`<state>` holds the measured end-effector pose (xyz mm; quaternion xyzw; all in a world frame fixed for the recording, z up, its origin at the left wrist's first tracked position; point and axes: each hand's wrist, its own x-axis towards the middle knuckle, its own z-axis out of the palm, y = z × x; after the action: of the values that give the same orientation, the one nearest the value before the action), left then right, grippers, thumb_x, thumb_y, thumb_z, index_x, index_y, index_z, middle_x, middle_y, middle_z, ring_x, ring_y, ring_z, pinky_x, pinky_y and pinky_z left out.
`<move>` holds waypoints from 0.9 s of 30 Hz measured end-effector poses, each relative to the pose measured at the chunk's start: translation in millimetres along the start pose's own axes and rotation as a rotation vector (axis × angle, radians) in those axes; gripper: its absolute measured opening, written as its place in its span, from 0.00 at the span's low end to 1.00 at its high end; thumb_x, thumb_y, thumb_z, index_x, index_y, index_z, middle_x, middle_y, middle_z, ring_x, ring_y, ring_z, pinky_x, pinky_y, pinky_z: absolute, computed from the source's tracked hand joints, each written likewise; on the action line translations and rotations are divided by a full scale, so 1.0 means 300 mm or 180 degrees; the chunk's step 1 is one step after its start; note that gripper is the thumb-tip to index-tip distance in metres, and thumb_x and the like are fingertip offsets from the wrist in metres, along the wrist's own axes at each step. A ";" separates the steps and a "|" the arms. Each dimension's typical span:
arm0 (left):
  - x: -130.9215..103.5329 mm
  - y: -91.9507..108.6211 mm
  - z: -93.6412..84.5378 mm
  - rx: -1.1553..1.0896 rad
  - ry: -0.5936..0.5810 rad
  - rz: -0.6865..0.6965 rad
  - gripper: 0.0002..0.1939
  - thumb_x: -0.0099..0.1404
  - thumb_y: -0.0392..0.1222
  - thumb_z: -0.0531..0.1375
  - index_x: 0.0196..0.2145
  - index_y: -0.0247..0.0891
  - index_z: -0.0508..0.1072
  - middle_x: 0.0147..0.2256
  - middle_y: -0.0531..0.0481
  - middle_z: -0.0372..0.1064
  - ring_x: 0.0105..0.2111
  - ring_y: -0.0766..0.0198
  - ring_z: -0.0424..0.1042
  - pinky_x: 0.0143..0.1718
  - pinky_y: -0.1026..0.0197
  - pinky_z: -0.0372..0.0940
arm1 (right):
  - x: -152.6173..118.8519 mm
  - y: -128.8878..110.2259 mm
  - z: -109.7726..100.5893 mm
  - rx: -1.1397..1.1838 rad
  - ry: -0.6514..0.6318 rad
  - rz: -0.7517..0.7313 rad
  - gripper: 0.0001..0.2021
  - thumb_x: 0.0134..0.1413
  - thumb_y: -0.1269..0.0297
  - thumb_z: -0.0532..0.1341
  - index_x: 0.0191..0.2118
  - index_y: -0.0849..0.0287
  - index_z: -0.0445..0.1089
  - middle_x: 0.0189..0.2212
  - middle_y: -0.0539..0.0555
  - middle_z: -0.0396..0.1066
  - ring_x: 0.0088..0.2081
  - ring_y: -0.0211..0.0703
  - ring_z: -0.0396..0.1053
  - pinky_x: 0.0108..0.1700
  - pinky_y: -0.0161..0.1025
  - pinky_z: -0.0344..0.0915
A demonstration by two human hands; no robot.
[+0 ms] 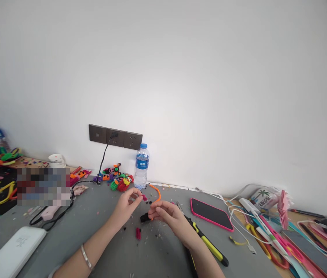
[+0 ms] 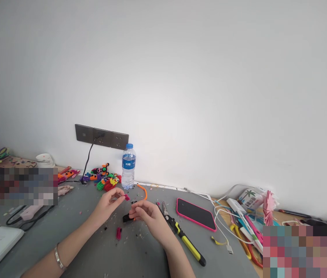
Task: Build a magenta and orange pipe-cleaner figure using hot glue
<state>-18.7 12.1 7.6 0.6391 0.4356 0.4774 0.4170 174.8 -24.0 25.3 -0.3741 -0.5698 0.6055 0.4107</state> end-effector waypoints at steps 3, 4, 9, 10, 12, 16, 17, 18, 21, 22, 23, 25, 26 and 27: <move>-0.002 0.005 0.000 0.0034 -0.0010 -0.0002 0.09 0.60 0.46 0.58 0.29 0.38 0.69 0.30 0.50 0.68 0.32 0.60 0.68 0.30 0.63 0.62 | 0.000 0.001 -0.004 0.0054 0.0050 0.0041 0.20 0.52 0.47 0.62 0.40 0.60 0.73 0.37 0.60 0.75 0.39 0.49 0.74 0.46 0.48 0.68; -0.002 0.003 0.001 0.0033 0.0000 -0.0011 0.09 0.60 0.46 0.58 0.29 0.38 0.69 0.30 0.50 0.68 0.32 0.60 0.68 0.30 0.63 0.62 | 0.000 0.001 -0.005 0.0051 0.0046 0.0055 0.20 0.53 0.47 0.61 0.39 0.61 0.73 0.37 0.60 0.75 0.39 0.49 0.74 0.46 0.48 0.68; -0.001 -0.010 0.001 0.0028 0.0029 -0.0043 0.09 0.60 0.46 0.58 0.30 0.38 0.69 0.30 0.50 0.69 0.32 0.59 0.69 0.29 0.64 0.62 | -0.001 -0.005 -0.003 -0.0039 -0.0069 0.0023 0.18 0.54 0.48 0.61 0.37 0.60 0.73 0.38 0.59 0.75 0.41 0.48 0.74 0.47 0.46 0.67; 0.000 -0.011 0.001 0.0031 0.0031 -0.0043 0.09 0.60 0.47 0.57 0.30 0.38 0.69 0.30 0.50 0.69 0.32 0.59 0.69 0.29 0.63 0.62 | -0.001 -0.005 -0.002 -0.0049 -0.0083 0.0003 0.17 0.54 0.49 0.61 0.36 0.60 0.72 0.38 0.59 0.75 0.41 0.48 0.73 0.47 0.46 0.67; -0.001 -0.011 0.002 0.0041 0.0031 -0.0047 0.09 0.60 0.47 0.57 0.30 0.38 0.69 0.30 0.50 0.68 0.33 0.59 0.69 0.29 0.63 0.62 | -0.003 -0.007 -0.001 -0.0051 -0.0113 -0.0015 0.15 0.55 0.51 0.61 0.35 0.60 0.72 0.38 0.58 0.75 0.40 0.48 0.73 0.46 0.45 0.67; -0.002 -0.009 0.004 0.0061 0.0021 -0.0053 0.10 0.61 0.47 0.57 0.30 0.38 0.69 0.30 0.50 0.68 0.33 0.59 0.68 0.30 0.63 0.62 | -0.011 -0.019 0.002 -0.0386 -0.0095 -0.0014 0.13 0.57 0.54 0.59 0.36 0.59 0.71 0.34 0.55 0.74 0.37 0.45 0.72 0.41 0.41 0.66; -0.002 -0.010 0.004 0.0057 0.0019 -0.0053 0.10 0.60 0.47 0.57 0.30 0.38 0.69 0.30 0.50 0.68 0.33 0.59 0.68 0.30 0.63 0.62 | -0.013 -0.023 0.003 -0.0526 -0.0070 -0.0028 0.12 0.57 0.54 0.59 0.37 0.58 0.71 0.33 0.54 0.73 0.37 0.44 0.71 0.40 0.40 0.65; -0.002 -0.011 0.004 0.0048 0.0022 -0.0051 0.10 0.60 0.48 0.57 0.30 0.39 0.69 0.30 0.50 0.68 0.33 0.59 0.68 0.30 0.63 0.62 | -0.015 -0.027 0.003 -0.0641 -0.0049 -0.0049 0.12 0.58 0.54 0.59 0.37 0.58 0.71 0.33 0.53 0.73 0.36 0.44 0.70 0.40 0.39 0.64; 0.000 -0.014 0.003 0.0004 0.0045 -0.0040 0.10 0.59 0.48 0.58 0.30 0.39 0.70 0.30 0.50 0.69 0.32 0.59 0.68 0.30 0.63 0.62 | -0.018 -0.034 0.004 -0.0791 -0.0107 -0.0047 0.12 0.58 0.54 0.57 0.35 0.58 0.71 0.34 0.52 0.72 0.34 0.42 0.68 0.37 0.37 0.63; 0.000 -0.014 0.003 -0.0009 0.0051 -0.0036 0.10 0.59 0.48 0.58 0.29 0.39 0.70 0.30 0.50 0.70 0.32 0.59 0.68 0.30 0.63 0.62 | -0.018 -0.033 0.003 -0.0826 -0.0157 -0.0023 0.12 0.58 0.54 0.57 0.33 0.58 0.70 0.34 0.52 0.72 0.34 0.41 0.67 0.36 0.36 0.63; 0.000 -0.014 0.003 -0.0015 0.0051 -0.0033 0.09 0.59 0.47 0.58 0.29 0.39 0.70 0.30 0.50 0.70 0.32 0.59 0.68 0.30 0.63 0.62 | -0.019 -0.031 0.001 -0.0880 -0.0201 0.0004 0.12 0.58 0.55 0.57 0.33 0.58 0.70 0.33 0.52 0.71 0.33 0.40 0.67 0.35 0.36 0.62; -0.001 -0.013 0.003 -0.0008 0.0040 -0.0024 0.09 0.60 0.47 0.58 0.29 0.38 0.69 0.31 0.49 0.70 0.33 0.60 0.68 0.30 0.63 0.62 | -0.021 -0.023 -0.006 -0.1095 -0.0227 0.0043 0.08 0.56 0.60 0.59 0.32 0.58 0.71 0.31 0.50 0.69 0.31 0.39 0.65 0.34 0.35 0.61; -0.001 -0.012 0.003 0.0002 0.0045 -0.0019 0.09 0.60 0.46 0.58 0.29 0.38 0.69 0.31 0.49 0.70 0.33 0.60 0.68 0.30 0.63 0.62 | -0.023 -0.020 -0.010 -0.1241 -0.0206 0.0048 0.06 0.54 0.63 0.60 0.31 0.58 0.72 0.31 0.50 0.69 0.30 0.38 0.64 0.33 0.34 0.60; -0.001 -0.010 0.003 0.0012 0.0054 -0.0015 0.08 0.60 0.46 0.58 0.29 0.38 0.70 0.31 0.49 0.70 0.33 0.60 0.68 0.30 0.64 0.62 | -0.024 -0.017 -0.015 -0.1380 -0.0168 0.0046 0.04 0.51 0.67 0.61 0.30 0.57 0.73 0.32 0.50 0.68 0.30 0.38 0.64 0.33 0.34 0.60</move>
<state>-18.4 12.4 4.5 0.6348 0.4415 0.4809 0.4132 182.1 -29.0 29.9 -0.4418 -0.6946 0.4813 0.3013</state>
